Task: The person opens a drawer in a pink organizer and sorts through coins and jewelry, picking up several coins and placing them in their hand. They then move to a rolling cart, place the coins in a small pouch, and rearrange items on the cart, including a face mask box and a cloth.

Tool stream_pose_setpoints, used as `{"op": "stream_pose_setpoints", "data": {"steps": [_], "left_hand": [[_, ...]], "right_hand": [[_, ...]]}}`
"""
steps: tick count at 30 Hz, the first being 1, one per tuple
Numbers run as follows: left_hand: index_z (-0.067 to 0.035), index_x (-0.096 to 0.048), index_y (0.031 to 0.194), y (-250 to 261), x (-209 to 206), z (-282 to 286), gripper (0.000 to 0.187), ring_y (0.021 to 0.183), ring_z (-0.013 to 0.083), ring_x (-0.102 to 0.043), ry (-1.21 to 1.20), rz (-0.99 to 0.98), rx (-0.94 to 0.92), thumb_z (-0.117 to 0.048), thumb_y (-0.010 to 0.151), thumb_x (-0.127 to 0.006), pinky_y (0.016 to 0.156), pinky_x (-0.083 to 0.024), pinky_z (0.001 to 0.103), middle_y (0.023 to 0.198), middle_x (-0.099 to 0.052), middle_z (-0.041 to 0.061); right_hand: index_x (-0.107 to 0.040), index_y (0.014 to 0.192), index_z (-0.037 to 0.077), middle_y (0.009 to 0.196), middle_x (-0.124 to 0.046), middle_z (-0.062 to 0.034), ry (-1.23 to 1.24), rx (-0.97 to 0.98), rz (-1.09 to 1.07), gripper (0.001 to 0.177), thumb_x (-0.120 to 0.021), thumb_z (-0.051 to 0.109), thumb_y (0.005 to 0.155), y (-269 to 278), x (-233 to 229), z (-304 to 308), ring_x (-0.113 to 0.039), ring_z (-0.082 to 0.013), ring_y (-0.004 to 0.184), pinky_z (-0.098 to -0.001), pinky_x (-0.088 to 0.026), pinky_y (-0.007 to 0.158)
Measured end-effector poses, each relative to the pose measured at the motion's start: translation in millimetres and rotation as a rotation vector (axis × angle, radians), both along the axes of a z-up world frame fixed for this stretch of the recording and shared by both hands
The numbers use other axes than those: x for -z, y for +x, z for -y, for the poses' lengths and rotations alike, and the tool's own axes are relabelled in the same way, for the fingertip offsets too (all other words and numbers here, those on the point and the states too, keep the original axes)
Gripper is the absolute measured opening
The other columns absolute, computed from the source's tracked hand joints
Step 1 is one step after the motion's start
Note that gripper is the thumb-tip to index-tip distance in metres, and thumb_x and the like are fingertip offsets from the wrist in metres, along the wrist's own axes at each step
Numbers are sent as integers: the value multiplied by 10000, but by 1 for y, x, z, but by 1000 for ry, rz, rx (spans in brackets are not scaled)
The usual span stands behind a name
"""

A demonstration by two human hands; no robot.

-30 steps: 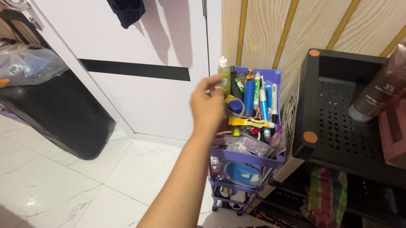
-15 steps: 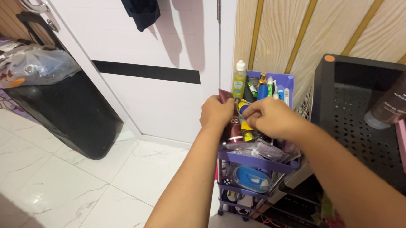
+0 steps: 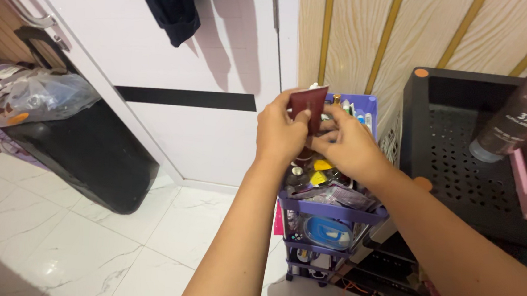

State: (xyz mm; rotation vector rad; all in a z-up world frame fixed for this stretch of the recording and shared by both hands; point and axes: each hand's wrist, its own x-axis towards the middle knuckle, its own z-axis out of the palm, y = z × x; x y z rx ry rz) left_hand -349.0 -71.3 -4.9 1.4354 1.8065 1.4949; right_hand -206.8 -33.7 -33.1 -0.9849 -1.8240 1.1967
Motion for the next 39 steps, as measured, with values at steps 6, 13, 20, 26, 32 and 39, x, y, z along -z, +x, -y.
{"op": "stream_pose_setpoints", "data": {"steps": [6,13,20,26,32,39], "left_hand": [[-13,-666,1253,39,-35,-19,398,1020,196,-761,383,51,313,-88,869,-736,894,-593,324,1085,-784,134],[34,-669,1291,129,-12,-60,421,1050,219,-749,347,251,598,-142,916,-744,927,-602,330,1138,-785,169],[19,-567,1406,208,43,-100,530,1099,256,-731,144,358,750,-187,932,-684,921,-583,353,1235,-715,179],[-8,-597,1366,236,68,-106,550,1117,299,-734,37,119,689,-250,882,-697,969,-552,376,1209,-741,197],[-59,-585,1369,261,68,-89,599,1061,322,-731,-118,44,675,-281,832,-729,941,-549,395,1123,-754,199],[-22,-606,1270,279,72,-85,519,1015,331,-741,-172,62,575,-255,828,-747,902,-566,400,1056,-757,191]], "right_hand": [[-610,1260,45,975,-748,-61,330,339,31,457,-792,136,851,33,-33,9,-653,-57,741,-240,-545,652],[-575,1309,-1,996,-732,-77,622,564,86,428,-776,125,954,124,-36,1,-649,-94,788,-285,-526,685],[-563,1203,-21,938,-707,-184,592,817,303,416,-798,169,917,191,-4,-21,-704,-295,795,-399,-541,713],[-576,1175,-15,991,-715,-231,466,914,406,396,-781,219,932,209,22,-11,-701,-398,925,-486,-535,785],[-552,1290,-13,1133,-712,-212,364,952,224,391,-669,175,967,201,29,19,-714,-340,987,-433,-537,826],[-477,1394,-37,1201,-683,-207,301,899,164,476,-614,188,997,200,22,35,-705,-313,1048,-404,-528,848]]}}
